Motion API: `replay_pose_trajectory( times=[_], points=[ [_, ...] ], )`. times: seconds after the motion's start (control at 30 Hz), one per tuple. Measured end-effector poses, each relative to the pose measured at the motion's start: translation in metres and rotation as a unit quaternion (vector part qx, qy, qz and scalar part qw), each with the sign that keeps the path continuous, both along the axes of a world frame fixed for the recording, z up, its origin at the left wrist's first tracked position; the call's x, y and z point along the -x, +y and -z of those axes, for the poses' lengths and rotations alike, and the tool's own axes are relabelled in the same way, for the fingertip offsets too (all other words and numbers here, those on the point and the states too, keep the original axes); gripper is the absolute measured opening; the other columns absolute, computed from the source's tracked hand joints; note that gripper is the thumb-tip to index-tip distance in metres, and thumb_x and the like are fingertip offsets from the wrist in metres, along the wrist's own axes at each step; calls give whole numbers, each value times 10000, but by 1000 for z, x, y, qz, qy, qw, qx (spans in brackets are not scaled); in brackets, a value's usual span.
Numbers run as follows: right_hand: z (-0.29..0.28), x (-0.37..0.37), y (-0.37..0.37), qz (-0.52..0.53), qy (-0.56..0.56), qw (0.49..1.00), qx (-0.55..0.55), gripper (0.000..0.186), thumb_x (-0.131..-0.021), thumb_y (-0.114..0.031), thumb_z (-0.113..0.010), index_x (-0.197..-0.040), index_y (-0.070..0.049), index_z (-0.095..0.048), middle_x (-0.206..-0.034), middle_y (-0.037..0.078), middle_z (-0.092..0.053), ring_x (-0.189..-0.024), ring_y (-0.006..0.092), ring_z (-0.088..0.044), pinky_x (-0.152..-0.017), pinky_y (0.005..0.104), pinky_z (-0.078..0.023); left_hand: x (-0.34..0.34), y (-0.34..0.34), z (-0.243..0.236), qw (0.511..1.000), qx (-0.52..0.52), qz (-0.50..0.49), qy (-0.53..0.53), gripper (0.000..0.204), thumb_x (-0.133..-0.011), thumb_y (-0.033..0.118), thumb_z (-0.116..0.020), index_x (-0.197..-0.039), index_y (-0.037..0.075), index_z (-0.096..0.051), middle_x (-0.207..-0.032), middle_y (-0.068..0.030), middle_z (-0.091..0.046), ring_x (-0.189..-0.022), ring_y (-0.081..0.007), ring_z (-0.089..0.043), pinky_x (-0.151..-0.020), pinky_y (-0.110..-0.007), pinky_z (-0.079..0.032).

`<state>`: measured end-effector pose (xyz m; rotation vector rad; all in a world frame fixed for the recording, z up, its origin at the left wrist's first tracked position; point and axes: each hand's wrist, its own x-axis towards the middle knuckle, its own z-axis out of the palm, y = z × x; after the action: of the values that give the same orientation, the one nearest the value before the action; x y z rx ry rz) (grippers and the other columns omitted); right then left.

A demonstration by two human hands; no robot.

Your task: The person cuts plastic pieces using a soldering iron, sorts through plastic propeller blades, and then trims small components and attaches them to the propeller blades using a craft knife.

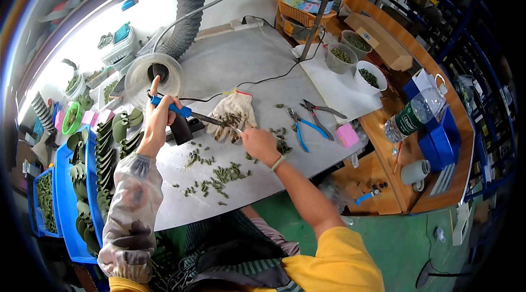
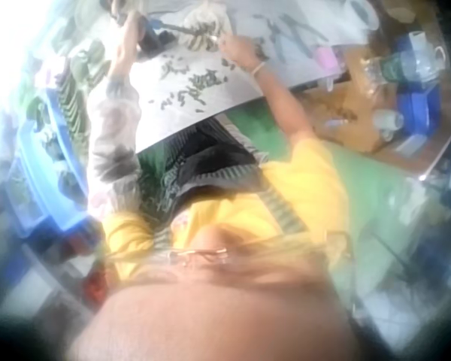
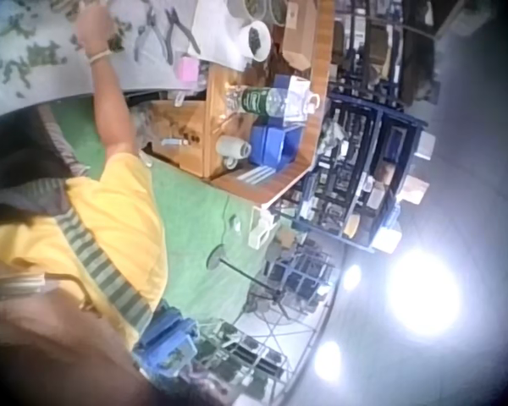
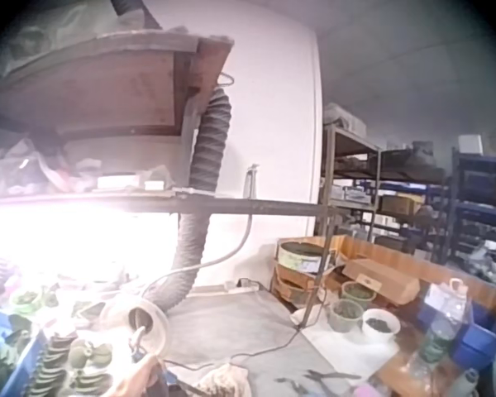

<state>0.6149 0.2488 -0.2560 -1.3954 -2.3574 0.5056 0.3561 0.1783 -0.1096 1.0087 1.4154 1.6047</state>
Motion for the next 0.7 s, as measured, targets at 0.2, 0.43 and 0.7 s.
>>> replay_pose_trajectory(
  times=[0.2,0.43,0.7],
  points=[
    [-5,5,1,19,1,1000,-21,319,-966,-331,-562,-821,-75,-686,-812,194,-688,-772,449,-654,-679,553,-511,5,-4,7,1000,-8,-6,-14,835,-894,82,-519,-1626,119,-117,-760,-36,-637,-478,-69,-385,-443,-220,-301],
    [-13,9,2,8,-2,1000,-3,337,-969,-324,-535,-797,-66,-667,-827,190,-703,-787,440,-669,-708,559,-527,4,-9,6,1000,-11,0,-8,827,-899,70,-528,-1625,120,-134,-758,-27,-638,-483,-67,-395,-448,-214,-311],
    [1,11,13,9,-27,999,-18,370,-976,-326,-524,-766,-51,-653,-809,196,-690,-784,446,-655,-727,535,-524,1,-13,1,1000,-5,27,14,807,-910,61,-534,-1624,143,-167,-750,-19,-629,-497,-61,-402,-467,-202,-320]
  ],
)
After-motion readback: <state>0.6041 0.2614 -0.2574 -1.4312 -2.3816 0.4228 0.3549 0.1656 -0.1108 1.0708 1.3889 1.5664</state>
